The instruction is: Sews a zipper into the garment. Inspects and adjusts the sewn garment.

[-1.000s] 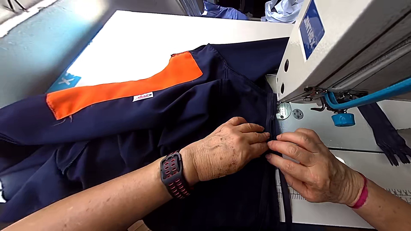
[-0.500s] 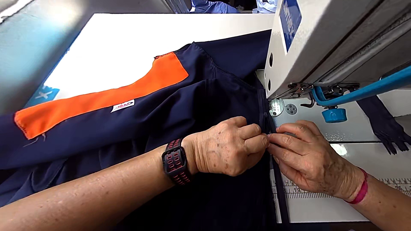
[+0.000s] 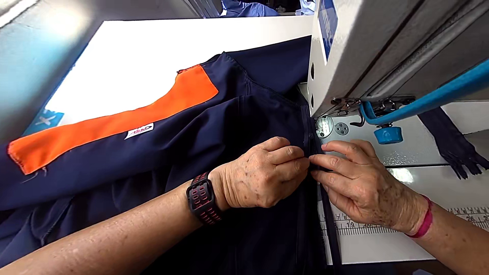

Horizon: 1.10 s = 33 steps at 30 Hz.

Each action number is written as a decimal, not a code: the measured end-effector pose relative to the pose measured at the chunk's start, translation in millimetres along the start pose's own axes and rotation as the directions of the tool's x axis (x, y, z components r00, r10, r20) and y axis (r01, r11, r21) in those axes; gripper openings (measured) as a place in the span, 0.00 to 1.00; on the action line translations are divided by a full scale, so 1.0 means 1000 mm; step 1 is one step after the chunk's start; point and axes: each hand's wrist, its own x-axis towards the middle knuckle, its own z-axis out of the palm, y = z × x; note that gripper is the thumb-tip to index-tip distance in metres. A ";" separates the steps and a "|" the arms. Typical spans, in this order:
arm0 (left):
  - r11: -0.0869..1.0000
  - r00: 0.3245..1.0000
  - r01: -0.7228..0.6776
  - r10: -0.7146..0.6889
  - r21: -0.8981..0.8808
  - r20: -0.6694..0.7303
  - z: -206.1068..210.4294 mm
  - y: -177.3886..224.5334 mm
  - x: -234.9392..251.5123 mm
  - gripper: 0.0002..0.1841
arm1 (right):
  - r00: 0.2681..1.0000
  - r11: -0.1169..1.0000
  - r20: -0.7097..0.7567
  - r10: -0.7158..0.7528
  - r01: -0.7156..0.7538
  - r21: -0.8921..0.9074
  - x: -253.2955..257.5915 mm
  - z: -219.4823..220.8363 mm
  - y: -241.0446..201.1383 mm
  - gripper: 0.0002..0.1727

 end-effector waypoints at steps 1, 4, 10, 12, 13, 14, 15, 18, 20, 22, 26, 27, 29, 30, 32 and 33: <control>1.000 1.000 0.007 -0.007 0.008 0.005 0.000 0.001 -0.001 0.13 | 1.000 1.000 0.003 0.001 -0.001 -0.001 0.000 0.000 0.000 0.17; 0.999 0.999 0.042 -0.041 -0.018 0.015 0.000 0.002 -0.003 0.12 | 1.000 1.000 -0.001 0.010 -0.010 -0.003 0.000 0.000 0.000 0.17; 0.960 0.964 0.225 -0.194 -0.168 0.181 -0.005 0.009 -0.017 0.20 | 1.000 0.999 -0.003 0.031 -0.031 0.022 0.000 0.000 0.001 0.16; 0.949 0.953 0.257 -0.217 -0.183 0.209 -0.008 0.012 -0.021 0.23 | 0.999 0.996 0.024 0.038 -0.040 0.080 -0.001 -0.003 0.004 0.16; 0.945 0.949 0.269 -0.228 -0.185 0.218 -0.008 0.014 -0.022 0.24 | 0.998 0.991 0.050 0.037 -0.043 0.123 -0.002 -0.006 0.007 0.16; 0.943 0.945 0.281 -0.239 -0.180 0.225 -0.009 0.014 -0.022 0.25 | 0.996 0.986 0.087 0.032 -0.046 0.162 -0.002 -0.012 0.011 0.18; 0.940 0.942 0.289 -0.245 -0.183 0.227 -0.009 0.014 -0.022 0.26 | 0.992 0.981 0.123 0.030 -0.053 0.188 -0.002 -0.017 0.014 0.20; 0.934 0.939 0.300 -0.254 -0.192 0.231 -0.007 0.015 -0.022 0.25 | 0.990 0.980 0.087 0.109 -0.122 0.156 0.004 -0.024 0.010 0.19; 0.935 0.936 0.308 -0.264 -0.178 0.231 -0.006 0.017 -0.021 0.24 | 0.979 0.976 -0.015 0.205 -0.203 0.079 0.013 -0.019 0.002 0.15; 0.936 0.939 0.310 -0.273 -0.167 0.212 -0.004 0.018 -0.021 0.24 | 0.970 0.970 -0.033 0.242 -0.241 0.032 0.022 -0.012 -0.006 0.13; 0.936 0.941 0.316 -0.288 -0.157 0.179 -0.002 0.018 -0.023 0.23 | 0.994 0.982 -0.038 0.100 -0.105 -0.157 0.028 0.003 -0.017 0.13; 0.936 0.941 0.318 -0.291 -0.155 0.172 -0.001 0.019 -0.024 0.24 | 0.998 0.976 -0.043 0.053 -0.061 -0.208 0.027 0.004 -0.019 0.11; 0.936 0.942 0.318 -0.293 -0.153 0.163 0.002 0.019 -0.024 0.24 | 0.999 0.972 -0.035 -0.009 0.000 -0.234 0.024 0.003 -0.017 0.11; 0.935 0.941 0.319 -0.294 -0.152 0.167 0.002 0.019 -0.024 0.24 | 1.000 0.983 -0.022 -0.021 0.016 -0.185 0.023 0.002 -0.012 0.11; 0.933 0.938 0.330 -0.307 -0.143 0.161 0.002 0.020 -0.022 0.24 | 0.999 1.000 0.031 -0.020 0.019 0.018 0.024 -0.001 0.003 0.12; 0.932 0.936 0.336 -0.315 -0.137 0.157 0.003 0.021 -0.022 0.24 | 0.996 0.992 0.081 -0.023 0.013 0.124 0.025 -0.002 0.010 0.12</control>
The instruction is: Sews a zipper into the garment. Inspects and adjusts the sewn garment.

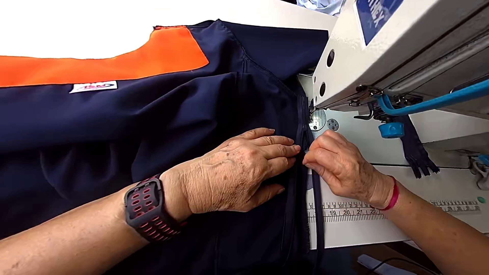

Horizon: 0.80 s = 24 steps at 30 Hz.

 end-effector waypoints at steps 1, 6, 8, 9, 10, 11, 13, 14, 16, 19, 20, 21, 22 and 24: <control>1.000 1.000 0.008 -0.008 0.000 0.003 -0.001 0.001 0.000 0.23 | 0.998 0.997 0.066 -0.005 0.000 0.080 0.002 -0.003 0.006 0.12; 1.000 1.000 0.005 -0.005 -0.016 0.005 -0.002 0.000 0.000 0.22 | 0.928 0.995 0.367 -0.071 0.037 0.097 0.014 -0.032 0.011 0.12; 1.000 1.000 0.005 -0.005 -0.024 0.010 -0.002 0.000 0.001 0.22 | 0.898 0.999 0.439 -0.033 0.028 0.019 0.013 -0.045 0.007 0.12; 1.000 1.000 0.006 -0.006 -0.024 0.007 -0.002 0.000 0.000 0.22 | 0.890 1.000 0.456 -0.009 0.011 -0.001 0.010 -0.050 0.003 0.14; 1.000 1.000 0.007 -0.007 -0.022 0.001 -0.002 0.000 0.000 0.22 | 0.897 1.000 0.443 0.007 -0.011 0.005 0.007 -0.054 0.000 0.16; 1.000 1.000 0.009 -0.009 -0.018 -0.005 -0.002 0.001 0.000 0.23 | 0.917 0.999 0.399 0.022 -0.032 0.019 0.004 -0.056 -0.004 0.17; 1.000 1.000 0.015 -0.015 -0.007 -0.007 -0.001 0.003 0.000 0.26 | 0.958 0.999 0.282 0.049 -0.054 0.010 -0.005 -0.056 -0.013 0.15; 1.000 1.000 0.018 -0.018 -0.003 -0.001 -0.001 0.004 0.000 0.28 | 0.967 0.999 0.251 0.046 -0.050 0.008 -0.011 -0.055 -0.018 0.15; 1.000 1.000 0.013 -0.013 0.000 0.019 -0.001 0.005 0.000 0.31 | 0.955 0.999 0.297 0.023 -0.029 0.016 -0.026 -0.050 -0.027 0.22; 1.000 0.999 0.004 -0.004 0.002 0.032 -0.002 0.003 -0.001 0.32 | 0.955 1.000 0.295 0.016 -0.020 0.010 -0.046 -0.035 -0.039 0.23; 1.000 1.000 0.001 0.000 -0.003 0.029 -0.002 0.003 0.000 0.32 | 0.973 1.000 0.229 0.015 -0.016 0.004 -0.050 -0.030 -0.042 0.17; 1.000 1.000 -0.001 0.001 -0.006 0.024 -0.001 0.003 0.000 0.31 | 0.988 1.000 0.157 -0.003 0.006 -0.021 -0.052 -0.024 -0.045 0.12; 1.000 1.000 -0.001 0.001 -0.009 0.020 -0.001 0.003 -0.001 0.30 | 0.994 0.997 0.109 -0.032 0.039 -0.063 -0.053 -0.019 -0.046 0.10; 1.000 1.000 -0.003 0.003 -0.003 0.010 0.001 0.003 -0.001 0.29 | 0.993 0.981 0.063 -0.097 0.106 -0.165 -0.053 -0.014 -0.045 0.10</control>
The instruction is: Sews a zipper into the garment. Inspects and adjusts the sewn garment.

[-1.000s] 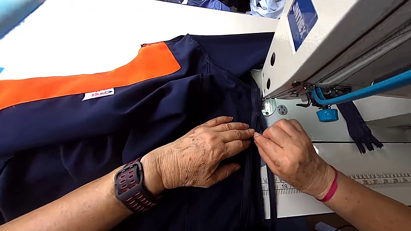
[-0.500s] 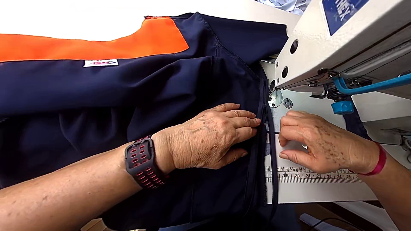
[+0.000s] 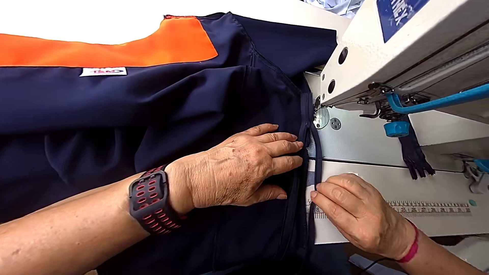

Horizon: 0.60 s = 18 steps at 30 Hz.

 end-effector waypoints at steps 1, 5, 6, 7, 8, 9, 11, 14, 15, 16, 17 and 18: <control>1.000 1.000 -0.001 0.001 0.006 -0.004 0.001 0.000 0.001 0.29 | 1.000 0.999 -0.013 -0.015 0.015 -0.033 0.001 0.001 0.003 0.10; 1.000 1.000 0.010 -0.010 0.022 -0.003 0.002 0.002 0.001 0.29 | 0.991 0.996 -0.122 0.054 -0.062 -0.063 0.010 -0.001 0.014 0.06; 1.000 1.000 0.014 -0.014 0.023 -0.001 0.001 0.002 0.001 0.29 | 0.982 0.994 -0.170 0.085 -0.095 -0.048 0.016 -0.003 0.015 0.05; 1.000 1.000 0.015 -0.015 0.025 0.001 0.001 0.002 0.001 0.29 | 0.969 0.992 -0.217 0.117 -0.125 -0.021 0.022 -0.004 0.015 0.03; 0.999 1.000 0.014 -0.015 0.029 0.004 0.000 0.002 0.001 0.29 | 0.953 0.988 -0.258 0.156 -0.154 0.027 0.028 -0.005 0.015 0.03; 0.999 1.000 0.010 -0.010 0.033 0.004 0.000 0.002 0.001 0.29 | 0.936 0.979 -0.291 0.198 -0.177 0.100 0.033 -0.004 0.013 0.03; 0.999 1.000 0.001 -0.001 0.039 -0.003 0.000 0.002 0.001 0.29 | 0.921 0.957 -0.304 0.243 -0.177 0.230 0.041 0.001 0.011 0.05; 0.999 1.000 0.013 -0.012 0.034 -0.007 0.000 0.001 0.001 0.29 | 0.965 0.989 -0.238 0.112 -0.084 0.126 0.039 0.009 0.011 0.10; 0.999 1.000 0.014 -0.014 0.036 -0.009 0.000 0.001 0.001 0.29 | 0.972 0.996 -0.221 0.081 -0.071 0.052 0.036 0.010 0.013 0.10; 0.999 1.000 0.014 -0.014 0.038 -0.007 0.001 0.001 0.001 0.29 | 0.974 0.997 -0.213 0.069 -0.074 -0.015 0.033 0.012 0.015 0.10; 0.999 1.000 0.013 -0.012 0.038 -0.005 0.000 0.001 0.001 0.29 | 0.976 0.994 -0.206 0.071 -0.087 -0.072 0.031 0.013 0.018 0.10; 0.999 1.000 0.012 -0.012 0.036 -0.002 0.000 0.001 0.001 0.29 | 0.977 0.988 -0.197 0.080 -0.103 -0.112 0.030 0.013 0.021 0.10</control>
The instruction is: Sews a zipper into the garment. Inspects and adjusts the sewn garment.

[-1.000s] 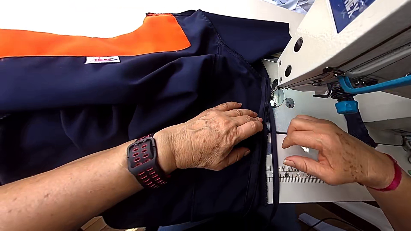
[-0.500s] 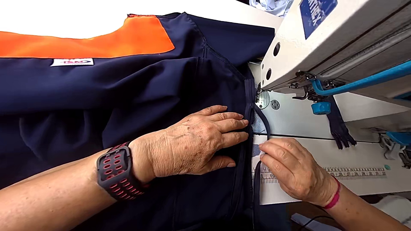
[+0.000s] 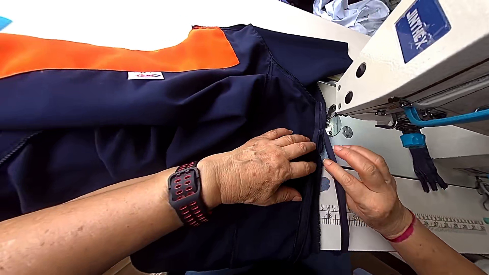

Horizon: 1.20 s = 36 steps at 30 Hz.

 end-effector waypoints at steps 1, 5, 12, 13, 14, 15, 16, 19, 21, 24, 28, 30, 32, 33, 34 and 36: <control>1.000 1.000 0.000 0.000 0.000 0.001 0.000 0.000 0.000 0.29 | 1.000 0.999 0.010 0.005 -0.004 -0.033 0.000 0.000 0.003 0.10; 1.000 1.000 -0.001 0.001 0.001 -0.006 0.001 0.000 0.000 0.29 | 0.999 0.997 0.035 -0.014 0.017 -0.080 0.004 0.002 0.009 0.09; 1.000 1.000 0.005 -0.005 0.001 -0.002 0.000 0.000 0.000 0.29 | 0.976 0.982 -0.152 0.157 -0.139 0.126 0.026 0.006 0.010 0.05; 1.000 1.000 0.003 -0.003 0.003 -0.001 0.000 0.000 0.000 0.29 | 0.969 0.973 -0.160 0.189 -0.163 0.165 0.028 0.008 0.007 0.05; 1.000 1.000 -0.001 0.001 0.006 -0.005 0.000 0.000 0.000 0.29 | 0.967 0.968 -0.155 0.204 -0.175 0.181 0.028 0.011 0.005 0.05; 1.000 1.000 -0.004 0.004 0.007 -0.011 0.001 -0.001 0.000 0.29 | 0.970 0.969 -0.139 0.200 -0.175 0.172 0.026 0.013 0.002 0.05; 1.000 1.000 -0.005 0.005 0.009 -0.017 0.002 -0.001 0.000 0.28 | 0.977 0.975 -0.111 0.184 -0.168 0.145 0.022 0.016 0.001 0.05; 1.000 1.000 -0.003 0.004 0.010 -0.029 0.004 -0.002 -0.001 0.28 | 0.991 0.990 -0.012 0.133 -0.133 0.052 0.012 0.018 0.002 0.08; 1.000 1.000 0.000 0.000 0.009 -0.027 0.003 -0.003 0.000 0.28 | 0.992 0.992 0.026 0.121 -0.122 0.026 0.010 0.016 0.004 0.10; 1.000 1.000 -0.004 0.003 -0.006 -0.023 0.004 -0.003 -0.001 0.29 | 0.989 0.992 0.084 0.125 -0.125 -0.004 0.011 0.009 0.001 0.13; 1.000 1.000 -0.014 0.014 -0.001 -0.014 0.003 -0.003 -0.001 0.29 | 0.990 0.992 0.067 0.126 -0.126 -0.008 0.009 0.007 -0.005 0.11; 1.000 1.000 -0.010 0.010 0.000 -0.016 0.003 -0.003 -0.001 0.29 | 0.991 0.992 0.051 0.123 -0.123 0.007 0.008 0.008 -0.006 0.10; 1.000 1.000 -0.005 0.005 -0.002 -0.008 0.002 -0.002 -0.001 0.29 | 0.991 0.992 0.059 0.120 -0.121 0.018 0.008 0.008 -0.004 0.11; 1.000 1.000 -0.003 0.003 -0.004 -0.004 0.002 -0.002 -0.001 0.29 | 0.990 0.992 0.070 0.123 -0.125 0.027 0.007 0.007 -0.003 0.12; 1.000 1.000 -0.005 0.005 -0.007 -0.003 0.002 -0.002 -0.001 0.29 | 0.988 0.990 0.083 0.130 -0.133 0.037 0.006 0.006 -0.002 0.12; 1.000 1.000 -0.005 0.005 -0.019 -0.007 0.002 -0.003 -0.001 0.29 | 0.984 0.987 0.102 0.146 -0.152 0.055 0.004 0.004 -0.002 0.12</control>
